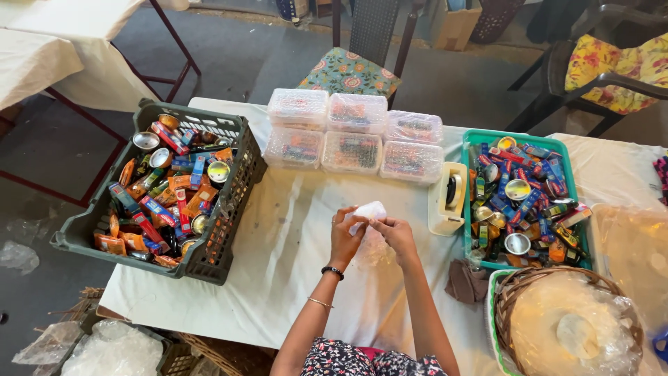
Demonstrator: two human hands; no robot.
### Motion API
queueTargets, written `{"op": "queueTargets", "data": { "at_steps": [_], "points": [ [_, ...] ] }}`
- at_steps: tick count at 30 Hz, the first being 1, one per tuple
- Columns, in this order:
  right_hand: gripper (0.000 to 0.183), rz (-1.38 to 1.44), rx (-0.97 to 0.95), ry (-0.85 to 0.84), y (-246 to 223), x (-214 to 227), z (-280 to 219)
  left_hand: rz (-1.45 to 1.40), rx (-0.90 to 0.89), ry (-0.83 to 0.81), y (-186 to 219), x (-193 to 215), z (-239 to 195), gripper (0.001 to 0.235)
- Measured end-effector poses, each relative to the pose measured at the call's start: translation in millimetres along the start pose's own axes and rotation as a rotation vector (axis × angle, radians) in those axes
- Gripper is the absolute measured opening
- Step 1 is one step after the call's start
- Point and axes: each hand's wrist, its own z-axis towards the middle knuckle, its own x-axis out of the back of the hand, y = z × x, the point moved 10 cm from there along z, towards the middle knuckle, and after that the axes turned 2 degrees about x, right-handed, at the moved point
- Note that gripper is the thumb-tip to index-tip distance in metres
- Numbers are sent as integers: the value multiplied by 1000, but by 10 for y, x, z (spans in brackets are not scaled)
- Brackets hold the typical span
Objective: The person wraps a stack of items in bubble wrap, secures it with tape, and trims the excess with scissors. They then pick up a small chocolate bar, unwrap it, and place it on the table.
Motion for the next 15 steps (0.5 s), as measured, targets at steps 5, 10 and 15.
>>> {"op": "queueTargets", "data": {
  "at_steps": [5, 10, 15],
  "points": [
    [26, -7, -33, -85, 78, 30, 19, -3, -2, -34, 52, 10, 7, 14],
    [24, 44, -43, -130, 160, -9, 5, -32, -57, -92, 76, 19, 6, 13],
    [23, 24, -11, 5, 289, 21, 54, -67, -65, -74, 145, 39, 51, 19]
  ]
}}
